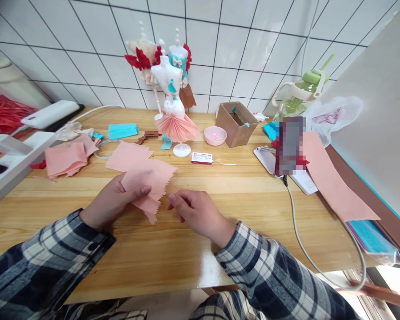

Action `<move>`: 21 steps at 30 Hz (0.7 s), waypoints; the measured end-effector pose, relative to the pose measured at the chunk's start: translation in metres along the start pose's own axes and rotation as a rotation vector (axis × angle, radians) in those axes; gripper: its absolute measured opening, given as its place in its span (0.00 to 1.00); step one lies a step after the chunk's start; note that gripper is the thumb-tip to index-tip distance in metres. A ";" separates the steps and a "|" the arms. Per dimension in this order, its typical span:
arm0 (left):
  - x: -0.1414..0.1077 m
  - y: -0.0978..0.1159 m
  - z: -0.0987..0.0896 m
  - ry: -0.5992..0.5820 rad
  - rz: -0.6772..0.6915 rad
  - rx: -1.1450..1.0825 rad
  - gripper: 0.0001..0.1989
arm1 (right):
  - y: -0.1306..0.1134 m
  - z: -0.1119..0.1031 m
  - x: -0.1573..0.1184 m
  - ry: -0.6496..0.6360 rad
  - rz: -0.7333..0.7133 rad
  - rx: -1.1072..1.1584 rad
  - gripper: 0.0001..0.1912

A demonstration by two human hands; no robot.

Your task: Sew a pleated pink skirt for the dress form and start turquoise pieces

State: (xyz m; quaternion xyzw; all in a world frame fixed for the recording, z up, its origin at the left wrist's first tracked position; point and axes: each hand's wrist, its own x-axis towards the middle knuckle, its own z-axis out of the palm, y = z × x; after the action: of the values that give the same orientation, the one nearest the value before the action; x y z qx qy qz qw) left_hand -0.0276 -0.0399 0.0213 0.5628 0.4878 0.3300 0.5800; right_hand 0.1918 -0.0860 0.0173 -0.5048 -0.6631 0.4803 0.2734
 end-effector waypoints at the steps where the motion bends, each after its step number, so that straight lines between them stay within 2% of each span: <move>1: 0.000 0.000 0.001 0.002 0.002 0.014 0.29 | 0.000 0.000 0.000 0.001 -0.001 -0.003 0.24; 10: -0.001 0.005 0.004 0.024 0.029 0.090 0.25 | -0.001 0.001 0.001 -0.011 0.036 0.007 0.22; 16: -0.002 0.005 0.003 0.029 0.037 0.059 0.28 | -0.003 -0.001 0.003 0.047 0.086 -0.094 0.22; 21: -0.003 0.004 0.004 0.024 0.033 0.076 0.25 | -0.001 -0.001 0.004 0.003 0.080 -0.057 0.22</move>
State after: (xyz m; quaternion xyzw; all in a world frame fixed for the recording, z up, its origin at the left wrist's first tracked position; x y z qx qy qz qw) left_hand -0.0239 -0.0430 0.0254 0.5886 0.4975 0.3276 0.5466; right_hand 0.1909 -0.0824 0.0181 -0.5393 -0.6555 0.4709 0.2405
